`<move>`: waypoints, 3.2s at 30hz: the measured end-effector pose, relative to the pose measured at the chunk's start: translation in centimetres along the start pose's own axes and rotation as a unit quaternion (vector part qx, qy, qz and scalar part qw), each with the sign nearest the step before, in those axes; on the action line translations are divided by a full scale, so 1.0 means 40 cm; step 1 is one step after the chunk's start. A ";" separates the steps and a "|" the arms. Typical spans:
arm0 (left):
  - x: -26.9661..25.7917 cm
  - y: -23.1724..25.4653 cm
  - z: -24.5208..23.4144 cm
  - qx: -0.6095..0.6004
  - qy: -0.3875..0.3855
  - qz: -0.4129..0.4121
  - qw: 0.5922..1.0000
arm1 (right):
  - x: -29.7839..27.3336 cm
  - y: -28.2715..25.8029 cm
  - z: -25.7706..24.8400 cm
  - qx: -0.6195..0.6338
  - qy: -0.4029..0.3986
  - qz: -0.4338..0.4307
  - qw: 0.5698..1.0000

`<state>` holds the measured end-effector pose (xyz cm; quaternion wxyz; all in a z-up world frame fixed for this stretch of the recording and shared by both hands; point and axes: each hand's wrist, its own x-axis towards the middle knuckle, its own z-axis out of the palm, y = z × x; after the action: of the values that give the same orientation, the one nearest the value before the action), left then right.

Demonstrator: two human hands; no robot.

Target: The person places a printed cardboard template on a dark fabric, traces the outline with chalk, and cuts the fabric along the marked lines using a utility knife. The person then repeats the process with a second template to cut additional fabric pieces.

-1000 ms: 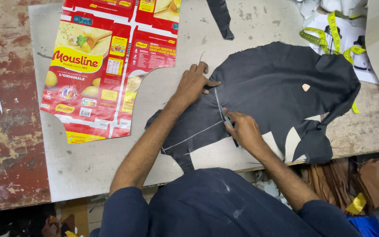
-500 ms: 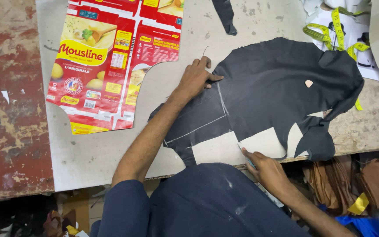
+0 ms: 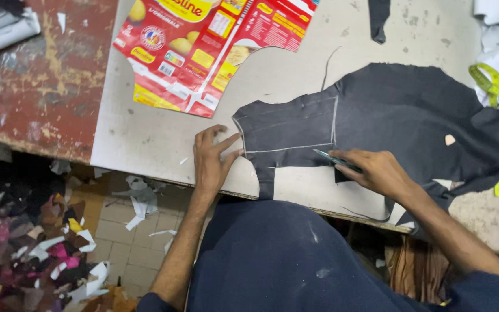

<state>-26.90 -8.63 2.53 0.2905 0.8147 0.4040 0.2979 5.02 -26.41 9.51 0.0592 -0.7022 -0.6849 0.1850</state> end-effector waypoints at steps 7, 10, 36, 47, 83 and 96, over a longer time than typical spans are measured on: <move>-0.077 0.041 0.031 -0.028 0.048 -0.076 0.996 | 0.295 -0.057 0.077 -0.020 -0.063 -0.323 0.944; -0.081 0.061 0.090 0.016 0.066 -0.108 0.992 | 0.354 -0.085 0.102 -0.001 -0.070 -0.379 0.923; -0.111 0.030 0.249 0.140 0.176 -0.180 0.958 | 0.431 -0.049 0.083 -0.027 -0.139 -0.469 0.872; -0.111 0.020 0.252 0.136 0.171 -0.183 0.959 | 0.357 0.100 0.045 -0.080 -0.155 -0.445 0.879; -0.055 0.210 0.376 0.165 0.102 -0.135 0.972 | 0.183 0.351 -0.094 -0.173 -0.165 -0.398 0.886; -0.179 0.242 0.403 0.156 0.239 -0.130 0.950 | -0.027 0.166 0.075 -0.032 -0.052 -0.318 0.946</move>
<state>-14.14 -23.22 -2.90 0.0910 0.6954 0.6051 0.3769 10.23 -28.36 4.69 0.0566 -0.4387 -0.8804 0.1707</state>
